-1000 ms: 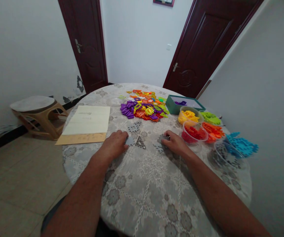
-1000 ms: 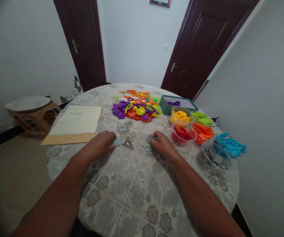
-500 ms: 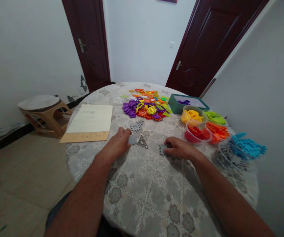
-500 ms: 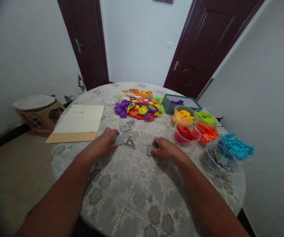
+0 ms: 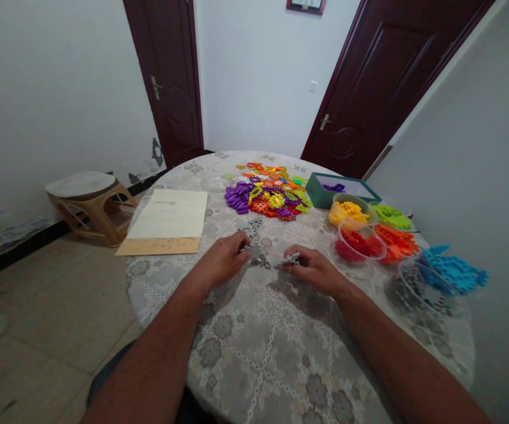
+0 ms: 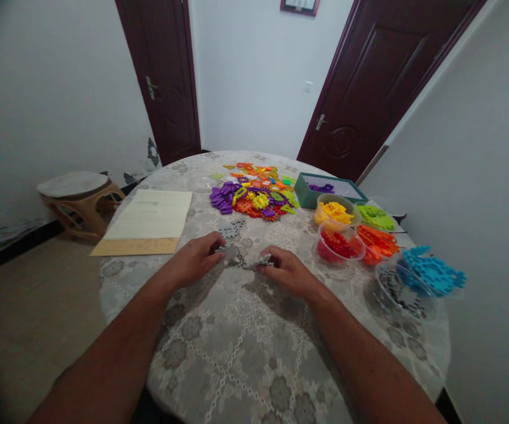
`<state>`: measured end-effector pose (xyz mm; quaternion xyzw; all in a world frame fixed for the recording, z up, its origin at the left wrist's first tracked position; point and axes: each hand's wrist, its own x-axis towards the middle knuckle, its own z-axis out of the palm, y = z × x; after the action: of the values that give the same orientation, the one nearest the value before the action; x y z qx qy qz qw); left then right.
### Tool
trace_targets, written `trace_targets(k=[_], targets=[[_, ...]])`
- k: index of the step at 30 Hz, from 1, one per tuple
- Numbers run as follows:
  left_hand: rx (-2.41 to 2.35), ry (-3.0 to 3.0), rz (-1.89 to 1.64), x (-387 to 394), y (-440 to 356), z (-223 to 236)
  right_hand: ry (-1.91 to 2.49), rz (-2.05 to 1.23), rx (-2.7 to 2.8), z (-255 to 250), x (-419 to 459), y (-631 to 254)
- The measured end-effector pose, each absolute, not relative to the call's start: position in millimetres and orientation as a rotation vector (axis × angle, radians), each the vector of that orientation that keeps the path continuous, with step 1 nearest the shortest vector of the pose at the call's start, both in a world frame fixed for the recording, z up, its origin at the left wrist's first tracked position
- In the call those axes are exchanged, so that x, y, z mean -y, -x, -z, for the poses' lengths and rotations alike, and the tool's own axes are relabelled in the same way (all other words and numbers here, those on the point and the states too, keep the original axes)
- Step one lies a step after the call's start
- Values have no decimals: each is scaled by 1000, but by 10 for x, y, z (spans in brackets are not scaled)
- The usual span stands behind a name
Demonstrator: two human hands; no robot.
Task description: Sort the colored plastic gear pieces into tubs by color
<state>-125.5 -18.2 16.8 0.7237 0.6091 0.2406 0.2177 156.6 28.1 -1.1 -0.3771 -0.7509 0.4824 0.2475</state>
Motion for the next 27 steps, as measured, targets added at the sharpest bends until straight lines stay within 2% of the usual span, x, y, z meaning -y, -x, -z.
trace_targets(k=[4, 8, 12, 18, 27], targets=[[-1495, -1978, -784, 237, 1050, -157, 889, -1190, 1937, 86, -215, -1371], [-1428, -1999, -756, 253, 901, -57, 1026, -1305, 1851, 201, -219, -1340], [-1529, -2165, -745, 244, 854, 38, 1103, -1254, 1784, 313, -269, -1368], [-1708, -2363, -502, 183, 857, 111, 1090, -1254, 1743, 342, -314, -1344], [-1772, -2392, -391, 53, 889, 122, 1150, -1352, 1595, 280, -332, -1371]])
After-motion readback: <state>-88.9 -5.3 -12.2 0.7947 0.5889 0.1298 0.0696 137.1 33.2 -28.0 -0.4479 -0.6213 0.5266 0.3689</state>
